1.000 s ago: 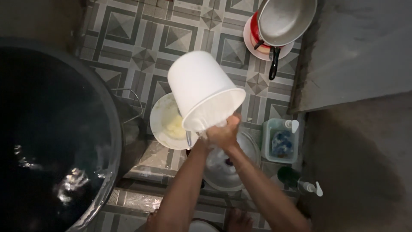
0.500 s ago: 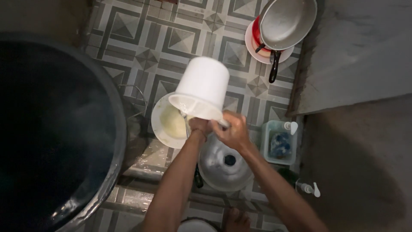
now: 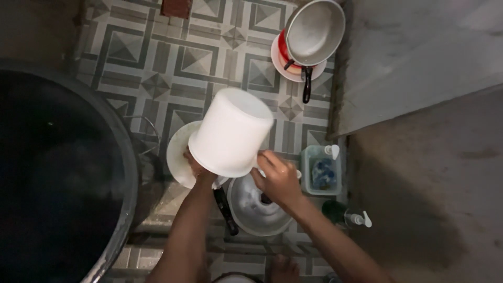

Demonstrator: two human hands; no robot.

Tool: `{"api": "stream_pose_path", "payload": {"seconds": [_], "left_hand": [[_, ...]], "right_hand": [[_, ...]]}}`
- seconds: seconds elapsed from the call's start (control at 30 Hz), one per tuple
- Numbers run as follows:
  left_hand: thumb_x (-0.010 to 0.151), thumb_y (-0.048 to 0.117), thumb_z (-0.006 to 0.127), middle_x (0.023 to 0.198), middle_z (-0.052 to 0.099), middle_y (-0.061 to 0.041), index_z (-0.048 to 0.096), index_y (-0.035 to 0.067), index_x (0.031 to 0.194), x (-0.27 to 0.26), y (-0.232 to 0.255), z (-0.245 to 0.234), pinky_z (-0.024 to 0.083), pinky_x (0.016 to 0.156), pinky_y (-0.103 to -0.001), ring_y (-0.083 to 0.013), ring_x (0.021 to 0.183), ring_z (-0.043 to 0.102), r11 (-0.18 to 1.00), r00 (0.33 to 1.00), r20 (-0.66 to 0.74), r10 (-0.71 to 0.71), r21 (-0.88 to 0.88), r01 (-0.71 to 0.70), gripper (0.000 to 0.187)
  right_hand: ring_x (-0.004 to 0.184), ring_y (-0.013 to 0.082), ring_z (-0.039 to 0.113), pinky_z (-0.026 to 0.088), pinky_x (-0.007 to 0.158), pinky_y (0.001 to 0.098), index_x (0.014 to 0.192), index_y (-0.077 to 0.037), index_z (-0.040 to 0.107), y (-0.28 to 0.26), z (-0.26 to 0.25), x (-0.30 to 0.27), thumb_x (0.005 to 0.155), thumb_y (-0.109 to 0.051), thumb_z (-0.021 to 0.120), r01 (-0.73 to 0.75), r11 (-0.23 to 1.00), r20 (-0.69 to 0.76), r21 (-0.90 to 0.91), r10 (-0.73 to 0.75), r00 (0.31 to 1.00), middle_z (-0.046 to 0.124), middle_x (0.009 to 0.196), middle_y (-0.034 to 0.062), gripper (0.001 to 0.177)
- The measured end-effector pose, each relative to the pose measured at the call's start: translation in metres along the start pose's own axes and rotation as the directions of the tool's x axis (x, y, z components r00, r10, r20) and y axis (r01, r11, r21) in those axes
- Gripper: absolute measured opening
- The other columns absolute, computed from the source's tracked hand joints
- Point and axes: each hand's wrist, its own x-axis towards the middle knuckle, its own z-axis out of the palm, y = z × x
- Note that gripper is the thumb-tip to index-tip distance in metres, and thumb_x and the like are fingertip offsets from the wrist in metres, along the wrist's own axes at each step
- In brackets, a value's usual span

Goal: Washing various dishes and kitchen items in a bathroom setting using a bucket of water and sponge.

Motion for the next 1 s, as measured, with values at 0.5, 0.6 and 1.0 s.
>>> {"api": "stream_pose_path", "payload": {"seconds": [0.5,0.6,1.0], "left_hand": [[0.100,0.016,0.063,0.095,0.074,-0.018,0.078,0.005,0.105,0.013,0.084,-0.036,0.053,0.077,-0.041,-0.0279,0.086,0.066,0.968,0.956,0.153,0.249,-0.062,-0.243,0.019],[0.107,0.022,0.064,0.086,0.080,-0.017,0.080,0.004,0.104,0.001,0.124,-0.053,0.051,0.065,-0.031,-0.0130,0.072,0.064,0.903,0.901,0.282,0.329,-0.374,-0.213,0.024],[0.117,0.028,0.060,0.070,0.058,0.001,0.068,0.001,0.085,-0.014,0.178,-0.079,0.037,0.051,-0.028,-0.0076,0.061,0.047,0.733,0.885,0.323,0.336,-0.679,-0.031,0.042]], "right_hand": [[0.073,0.0219,0.069,0.058,0.050,0.0315,0.107,0.005,0.066,-0.147,-0.051,0.178,0.090,-0.008,0.069,0.331,0.940,0.186,0.088,-0.342,0.921,0.065,0.109,0.0185,0.021],[0.078,0.0290,0.071,0.056,0.047,0.0369,0.108,0.005,0.072,-0.203,-0.002,0.189,0.074,-0.010,0.073,0.393,0.919,0.142,-0.047,-0.383,0.913,0.069,0.096,0.0150,0.037],[0.083,0.0293,0.073,0.059,0.069,0.0406,0.092,-0.003,0.076,-0.252,0.095,0.163,0.084,-0.014,0.069,-0.090,0.954,0.598,0.285,-0.103,0.795,0.073,0.087,0.0169,0.015]]}}
